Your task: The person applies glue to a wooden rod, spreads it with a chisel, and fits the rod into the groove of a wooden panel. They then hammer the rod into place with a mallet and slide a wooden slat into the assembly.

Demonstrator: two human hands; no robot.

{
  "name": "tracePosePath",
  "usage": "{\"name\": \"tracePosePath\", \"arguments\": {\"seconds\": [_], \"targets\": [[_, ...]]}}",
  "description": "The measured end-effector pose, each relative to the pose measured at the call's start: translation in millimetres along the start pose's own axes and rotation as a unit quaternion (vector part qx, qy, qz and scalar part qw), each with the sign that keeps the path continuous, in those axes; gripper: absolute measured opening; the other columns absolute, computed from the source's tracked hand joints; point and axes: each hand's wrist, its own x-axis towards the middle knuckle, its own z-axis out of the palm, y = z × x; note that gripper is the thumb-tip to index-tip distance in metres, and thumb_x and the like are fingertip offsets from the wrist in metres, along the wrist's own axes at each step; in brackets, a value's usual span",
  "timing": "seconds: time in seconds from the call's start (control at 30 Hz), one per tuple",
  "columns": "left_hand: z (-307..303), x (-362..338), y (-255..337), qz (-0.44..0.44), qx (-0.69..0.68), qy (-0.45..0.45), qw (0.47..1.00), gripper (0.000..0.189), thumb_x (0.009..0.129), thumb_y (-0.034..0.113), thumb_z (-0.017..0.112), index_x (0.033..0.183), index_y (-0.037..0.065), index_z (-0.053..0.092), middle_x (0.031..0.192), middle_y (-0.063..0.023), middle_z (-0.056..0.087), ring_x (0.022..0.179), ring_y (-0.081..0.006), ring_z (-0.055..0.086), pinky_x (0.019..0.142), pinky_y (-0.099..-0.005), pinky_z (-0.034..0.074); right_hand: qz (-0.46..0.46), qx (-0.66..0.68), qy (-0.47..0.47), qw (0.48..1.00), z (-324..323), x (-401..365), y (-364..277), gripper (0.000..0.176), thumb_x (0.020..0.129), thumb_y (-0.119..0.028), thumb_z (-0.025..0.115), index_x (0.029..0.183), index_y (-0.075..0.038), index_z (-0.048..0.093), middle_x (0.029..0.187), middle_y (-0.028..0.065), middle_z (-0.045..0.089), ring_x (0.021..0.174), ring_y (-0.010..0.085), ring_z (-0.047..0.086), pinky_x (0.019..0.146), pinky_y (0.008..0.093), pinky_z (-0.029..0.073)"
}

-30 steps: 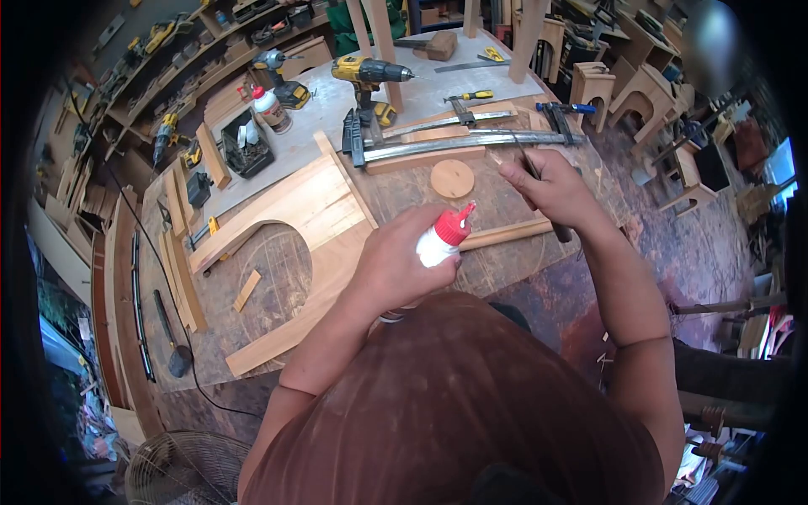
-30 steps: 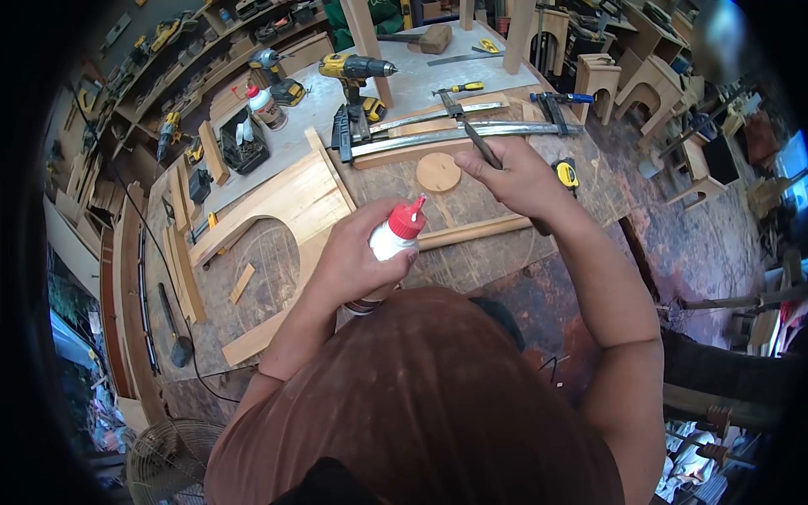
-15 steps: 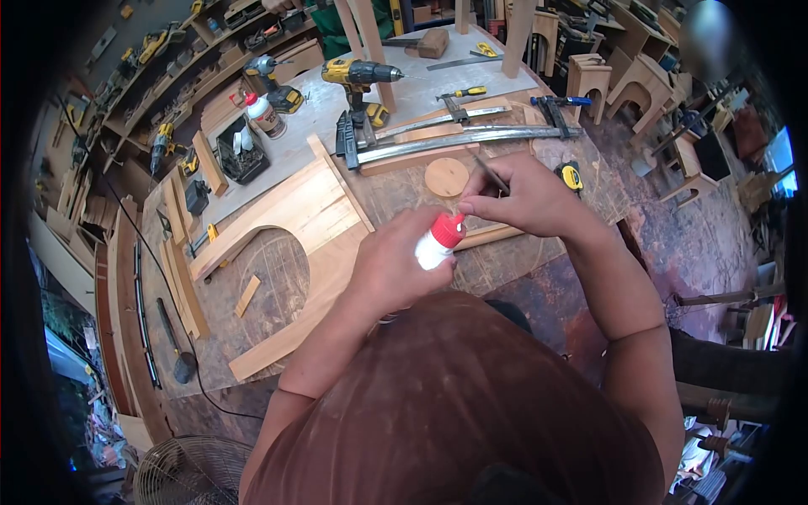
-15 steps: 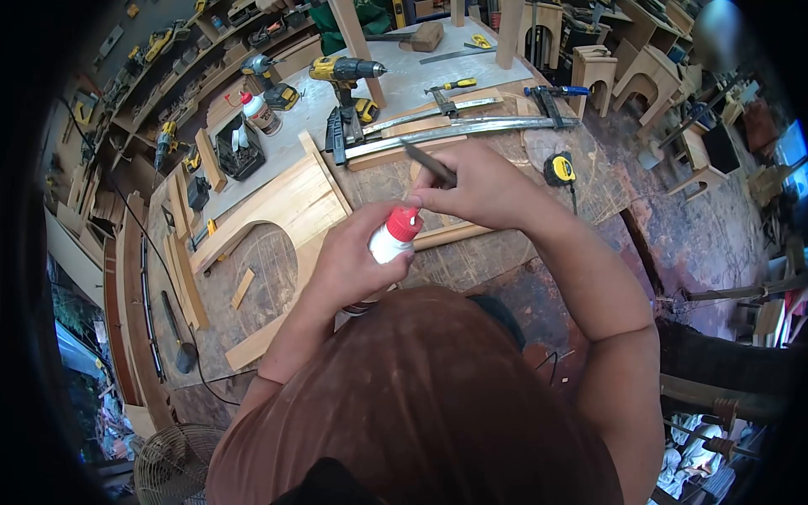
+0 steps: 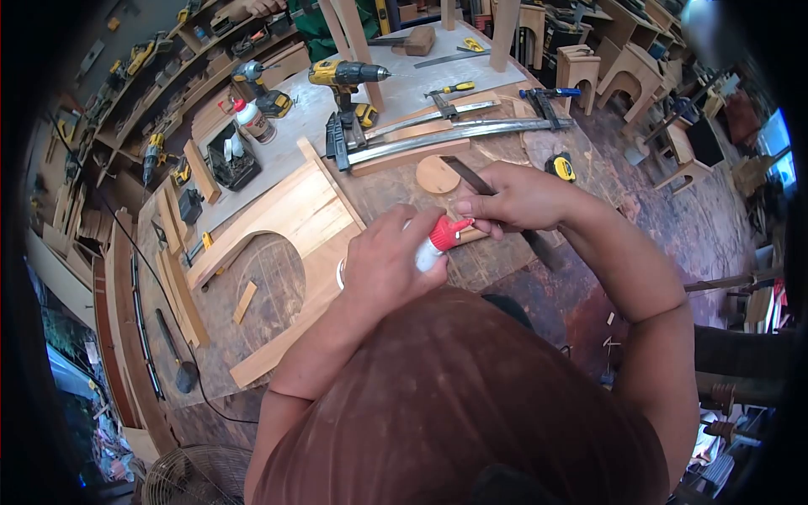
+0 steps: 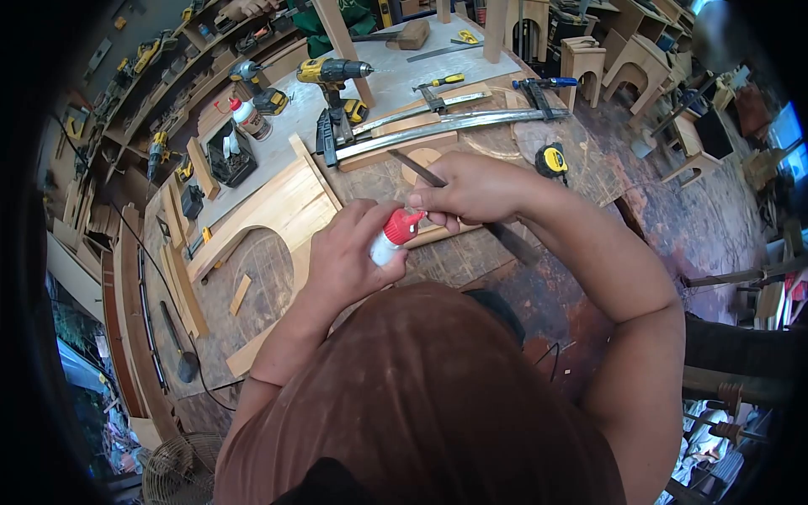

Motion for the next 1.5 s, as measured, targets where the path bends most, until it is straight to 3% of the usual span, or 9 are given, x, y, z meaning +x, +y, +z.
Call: {"name": "tracePosePath", "arguments": {"seconds": [0.1,0.17,0.5,0.67,0.73,1.2,1.3,1.37,1.5], "targets": [[-0.2,1.4,-1.3,0.018,-0.028,0.026,0.999,0.055,0.065,0.024,0.077,0.117,0.015,0.062,0.099,-0.009,0.061,0.089,-0.0297,0.065,0.071,-0.0422,0.054,0.041,0.156,-0.008,0.987,5.3,-9.2,-0.5,0.03,0.099,-0.03,0.06,0.09,-0.002,0.063,0.073,0.0031,0.063,0.058,0.0084,0.058,0.048,0.023,0.042],[1.1,2.8,-4.6,0.049,-0.075,0.053,0.995,0.055,0.065,0.02,0.077,0.117,0.012,0.063,0.102,-0.0106,0.062,0.089,-0.0307,0.065,0.071,-0.0392,0.054,-0.034,0.232,-0.031,0.972,9.0,-10.8,3.1,0.029,0.099,-0.032,0.06,0.091,-0.004,0.061,0.075,0.0025,0.063,0.056,0.0074,0.056,0.046,0.0194,0.038],[-3.8,10.1,-13.4,0.011,-0.343,-0.014,0.939,0.05,0.067,0.013,0.074,0.115,0.007,0.063,0.108,-0.0124,0.065,0.098,-0.0291,0.065,0.086,-0.0366,0.051,-0.138,0.226,0.064,0.962,20.7,-15.1,-14.2,0.026,0.099,-0.031,0.06,0.104,-0.006,0.059,0.073,0.0021,0.061,0.055,0.005,0.05,0.046,0.0201,0.035],[-11.9,10.1,-27.1,-0.047,-0.43,-0.073,0.899,0.067,0.068,0.028,0.074,0.126,0.001,0.055,0.112,-0.0104,0.063,0.105,-0.021,0.061,0.093,-0.0349,0.048,-0.14,0.255,0.059,0.955,14.3,-15.6,-24.8,0.026,0.097,-0.024,0.063,0.112,-0.003,0.065,0.073,0.0,0.06,0.06,0.0054,0.053,0.052,0.0218,0.041],[-11.8,11.7,-31.0,-0.035,-0.433,-0.079,0.897,0.068,0.069,0.032,0.074,0.126,0.001,0.055,0.113,-0.0104,0.063,0.105,-0.021,0.061,0.093,-0.0348,0.047,-0.162,0.128,0.089,0.974,13.9,-13.6,-32.8,0.026,0.094,-0.022,0.067,0.111,-0.002,0.068,0.075,-0.0003,0.061,0.062,0.0055,0.052,0.057,0.0229,0.044],[4.8,14.3,-52.6,-0.029,-0.569,-0.113,0.814,0.069,0.074,0.036,0.075,0.13,0.002,0.053,0.116,-0.0095,0.061,0.108,-0.0195,0.059,0.094,-0.0345,0.046,-0.23,0.094,0.207,0.946,27.2,11.3,-35.3,0.013,0.09,-0.012,0.07,0.092,0.001,0.067,0.08,0.0021,0.067,0.066,0.0046,0.055,0.059,0.0225,0.044],[10.6,15.3,-53.1,-0.043,-0.591,-0.099,0.8,0.072,0.075,0.038,0.075,0.132,0.002,0.051,0.114,-0.0083,0.061,0.107,-0.0189,0.059,0.094,-0.0342,0.046,-0.241,0.043,0.251,0.937,29.2,14.1,-36.5,0.015,0.091,-0.014,0.069,0.093,0.0,0.066,0.077,0.0004,0.065,0.066,0.005,0.054,0.059,0.0236,0.044],[10.7,15.7,-47.7,-0.079,-0.582,-0.067,0.806,0.079,0.072,0.05,0.074,0.13,0.001,0.05,0.11,-0.0119,0.063,0.099,-0.0214,0.064,0.086,-0.0357,0.051,-0.237,-0.004,0.271,0.933,30.9,12.6,-40.5,0.016,0.092,-0.015,0.069,0.094,0.0,0.065,0.075,-0.0006,0.063,0.066,0.005,0.053,0.059,0.024,0.043],[12.7,12.8,-46.9,-0.143,-0.579,-0.033,0.802,0.075,0.073,0.045,0.074,0.131,0.002,0.05,0.111,-0.0115,0.063,0.097,-0.0208,0.065,0.085,-0.0351,0.052,-0.218,-0.048,0.304,0.926,35.1,11.0,-44.5,0.02,0.093,-0.02,0.067,0.093,0.0,0.063,0.071,0.0,0.058,0.064,0.0063,0.047,0.059,0.0254,0.04]]}}
